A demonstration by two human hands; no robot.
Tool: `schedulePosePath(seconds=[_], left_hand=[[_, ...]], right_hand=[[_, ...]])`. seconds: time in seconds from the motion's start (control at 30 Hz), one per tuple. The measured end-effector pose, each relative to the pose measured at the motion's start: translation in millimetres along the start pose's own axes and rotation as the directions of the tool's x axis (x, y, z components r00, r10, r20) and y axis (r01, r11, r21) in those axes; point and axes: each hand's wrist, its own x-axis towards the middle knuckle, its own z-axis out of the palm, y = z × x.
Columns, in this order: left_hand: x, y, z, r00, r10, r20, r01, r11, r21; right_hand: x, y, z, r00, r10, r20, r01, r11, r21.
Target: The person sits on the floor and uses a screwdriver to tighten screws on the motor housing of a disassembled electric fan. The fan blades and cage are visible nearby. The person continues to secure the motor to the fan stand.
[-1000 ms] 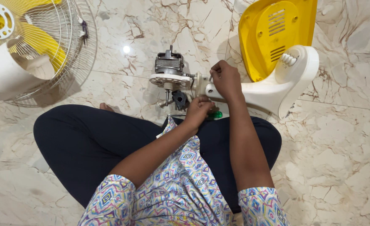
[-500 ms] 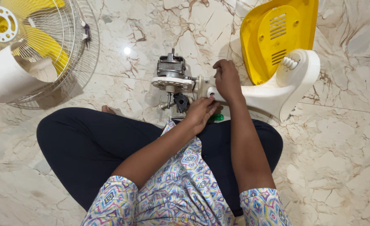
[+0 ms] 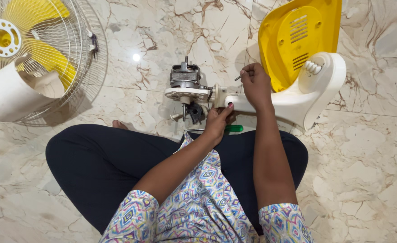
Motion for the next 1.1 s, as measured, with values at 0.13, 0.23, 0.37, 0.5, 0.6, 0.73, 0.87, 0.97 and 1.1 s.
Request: schedulePosePath(seconds=[0.13, 0.23, 0.37, 0.5, 0.6, 0.73, 0.87, 0.97, 1.1], left_hand=[[1.8, 0.9, -1.6, 0.999, -0.017, -0.038, 0.018, 0.999, 0.032], [3.6, -2.4, -2.5, 0.999, 0.007, -0.049, -0.005, 0.999, 0.037], [1.7, -2.6, -1.6, 0.998, 0.034, -0.057, -0.031, 0.998, 0.05], [-0.4, 1.4, 4.9, 0.996, 0.009, -0.091, -0.002, 0.997, 0.078], [-5.3, 0.0, 6.4, 0.993, -0.029, -0.112, 0.033, 0.999, 0.027], [-8.5, -2.0, 5.2, 0.981, -0.095, -0.169, 0.067, 0.984, -0.165], [-8.9, 4.7, 3.6, 0.952, -0.218, -0.216, 0.126, 0.919, -0.372], [-11.2, 14.0, 2.8, 0.948, -0.25, -0.197, 0.144, 0.889, -0.435], [-14.1, 30.6, 1.5, 0.952, -0.291, -0.095, 0.204, 0.833, -0.514]], right_hand=[[-2.2, -0.9, 1.4, 0.99, 0.067, 0.123, -0.058, 0.996, -0.074], [-3.9, 4.2, 5.4, 0.98, -0.071, 0.184, 0.117, 0.96, -0.253], [0.2, 18.2, 16.4, 0.975, -0.021, 0.223, 0.039, 0.996, -0.076], [21.3, 30.4, 27.5, 0.935, 0.132, 0.328, -0.286, 0.827, 0.484], [28.8, 23.5, 31.2, 0.9, 0.155, 0.408, -0.34, 0.835, 0.433], [24.5, 3.6, 31.3, 0.856, 0.162, 0.491, -0.235, 0.968, 0.089], [24.4, -11.0, 33.7, 0.778, 0.259, 0.572, -0.184, 0.965, -0.187], [24.6, -17.8, 37.2, 0.724, 0.306, 0.619, -0.095, 0.932, -0.349], [25.1, -22.4, 37.6, 0.682, 0.342, 0.647, -0.097, 0.918, -0.383]])
